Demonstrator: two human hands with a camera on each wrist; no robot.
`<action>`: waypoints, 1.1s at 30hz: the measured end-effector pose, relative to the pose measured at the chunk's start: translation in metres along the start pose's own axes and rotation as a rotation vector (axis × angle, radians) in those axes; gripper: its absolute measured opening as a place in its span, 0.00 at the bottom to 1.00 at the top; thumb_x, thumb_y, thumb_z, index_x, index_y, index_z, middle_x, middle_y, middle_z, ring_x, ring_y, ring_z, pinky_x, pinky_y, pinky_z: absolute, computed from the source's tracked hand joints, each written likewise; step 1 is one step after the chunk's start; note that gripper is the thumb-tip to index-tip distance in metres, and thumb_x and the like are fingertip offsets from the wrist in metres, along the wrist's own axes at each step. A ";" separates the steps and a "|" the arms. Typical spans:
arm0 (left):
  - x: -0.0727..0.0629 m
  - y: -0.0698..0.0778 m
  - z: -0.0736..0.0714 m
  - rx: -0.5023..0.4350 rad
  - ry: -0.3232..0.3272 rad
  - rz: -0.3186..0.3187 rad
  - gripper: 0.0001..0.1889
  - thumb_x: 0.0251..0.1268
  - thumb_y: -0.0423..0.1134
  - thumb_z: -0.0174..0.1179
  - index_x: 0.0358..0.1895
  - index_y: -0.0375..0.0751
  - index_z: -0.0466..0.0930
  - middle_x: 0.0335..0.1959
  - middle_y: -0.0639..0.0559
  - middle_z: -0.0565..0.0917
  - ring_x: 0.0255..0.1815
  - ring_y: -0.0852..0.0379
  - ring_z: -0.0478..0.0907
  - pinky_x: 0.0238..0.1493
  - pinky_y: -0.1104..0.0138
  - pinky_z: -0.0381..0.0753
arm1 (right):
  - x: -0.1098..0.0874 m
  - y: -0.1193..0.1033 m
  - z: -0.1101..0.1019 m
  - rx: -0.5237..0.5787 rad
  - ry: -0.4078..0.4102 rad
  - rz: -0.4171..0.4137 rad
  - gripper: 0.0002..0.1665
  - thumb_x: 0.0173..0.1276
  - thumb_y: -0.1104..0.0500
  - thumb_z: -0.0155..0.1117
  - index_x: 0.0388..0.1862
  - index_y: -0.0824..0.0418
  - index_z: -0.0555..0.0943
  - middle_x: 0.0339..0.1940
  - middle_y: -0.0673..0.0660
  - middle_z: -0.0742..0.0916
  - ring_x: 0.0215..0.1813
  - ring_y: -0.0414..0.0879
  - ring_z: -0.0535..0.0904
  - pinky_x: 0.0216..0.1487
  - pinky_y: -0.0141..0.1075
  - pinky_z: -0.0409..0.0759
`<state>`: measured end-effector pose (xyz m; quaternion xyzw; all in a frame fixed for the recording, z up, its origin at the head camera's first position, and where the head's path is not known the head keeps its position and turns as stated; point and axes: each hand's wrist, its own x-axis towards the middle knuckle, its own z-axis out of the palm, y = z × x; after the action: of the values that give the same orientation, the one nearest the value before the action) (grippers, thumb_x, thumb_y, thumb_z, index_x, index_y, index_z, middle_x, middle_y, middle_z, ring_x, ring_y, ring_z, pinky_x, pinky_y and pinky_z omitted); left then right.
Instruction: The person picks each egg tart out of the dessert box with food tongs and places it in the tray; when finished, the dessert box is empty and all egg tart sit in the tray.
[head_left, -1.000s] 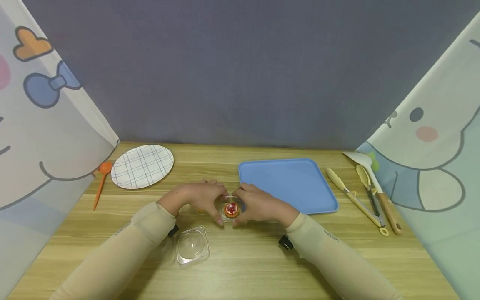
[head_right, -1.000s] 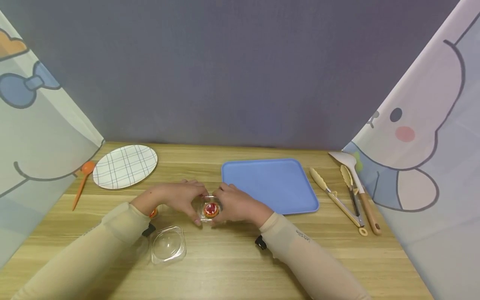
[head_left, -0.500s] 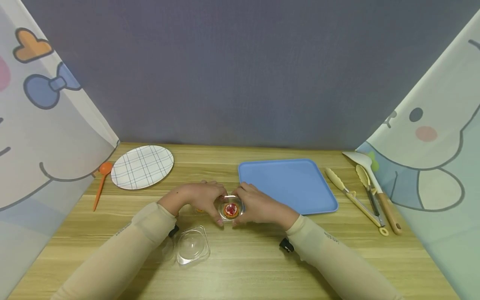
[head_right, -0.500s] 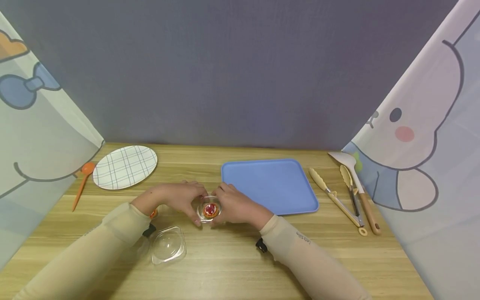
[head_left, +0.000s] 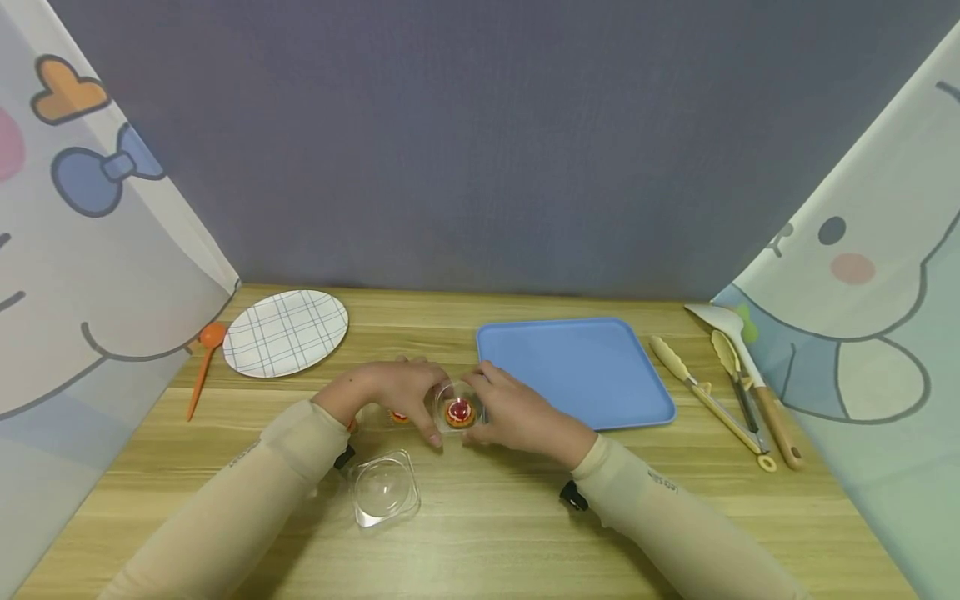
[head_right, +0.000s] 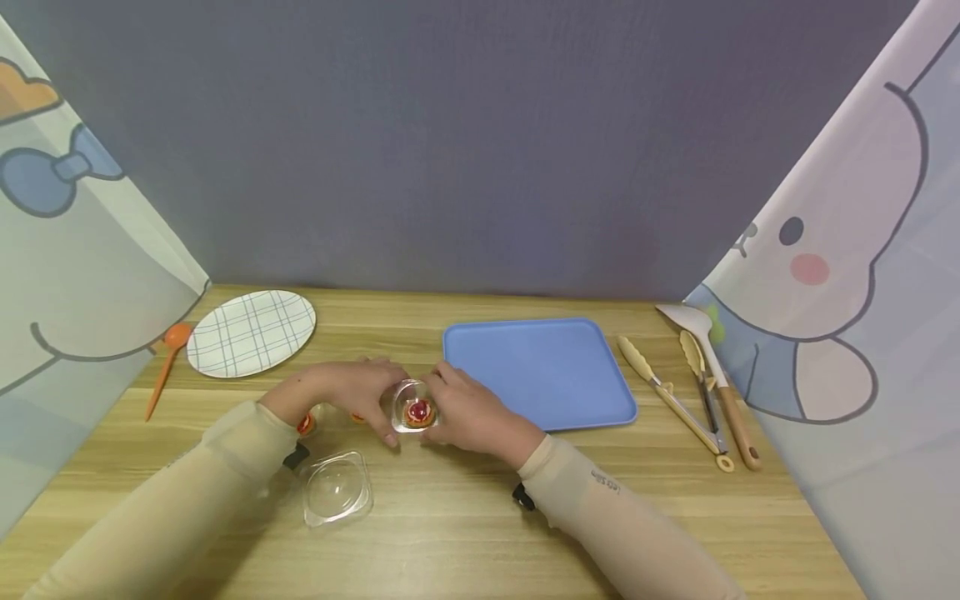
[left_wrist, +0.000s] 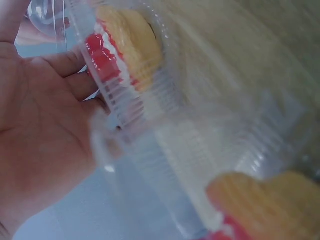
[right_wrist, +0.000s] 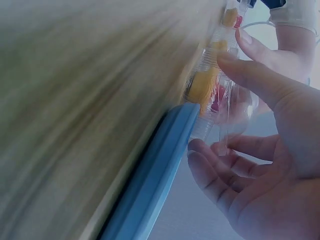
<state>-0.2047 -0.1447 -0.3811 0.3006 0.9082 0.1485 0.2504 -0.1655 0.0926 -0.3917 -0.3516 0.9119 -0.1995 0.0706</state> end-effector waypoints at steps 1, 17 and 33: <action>0.001 -0.001 0.000 0.000 0.002 0.000 0.41 0.42 0.65 0.83 0.59 0.47 0.82 0.53 0.58 0.84 0.55 0.56 0.74 0.66 0.47 0.70 | 0.000 0.000 0.000 0.008 0.002 0.002 0.50 0.62 0.49 0.83 0.78 0.64 0.72 0.68 0.57 0.78 0.67 0.51 0.80 0.69 0.47 0.82; 0.000 -0.001 -0.002 -0.003 0.025 0.000 0.40 0.46 0.65 0.82 0.61 0.49 0.81 0.56 0.56 0.83 0.59 0.53 0.75 0.70 0.40 0.67 | -0.011 -0.002 -0.012 -0.069 0.085 -0.014 0.49 0.66 0.44 0.80 0.78 0.63 0.72 0.69 0.59 0.80 0.51 0.46 0.83 0.56 0.44 0.87; -0.003 -0.001 -0.002 -0.025 0.021 0.005 0.43 0.52 0.63 0.80 0.68 0.43 0.78 0.63 0.52 0.83 0.67 0.49 0.75 0.77 0.34 0.61 | -0.034 -0.025 -0.036 0.081 -0.088 -0.082 0.41 0.82 0.32 0.54 0.82 0.54 0.69 0.62 0.56 0.84 0.49 0.44 0.84 0.52 0.40 0.84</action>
<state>-0.2037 -0.1479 -0.3791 0.2981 0.9082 0.1634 0.2442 -0.1347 0.1095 -0.3491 -0.3941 0.8839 -0.2234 0.1164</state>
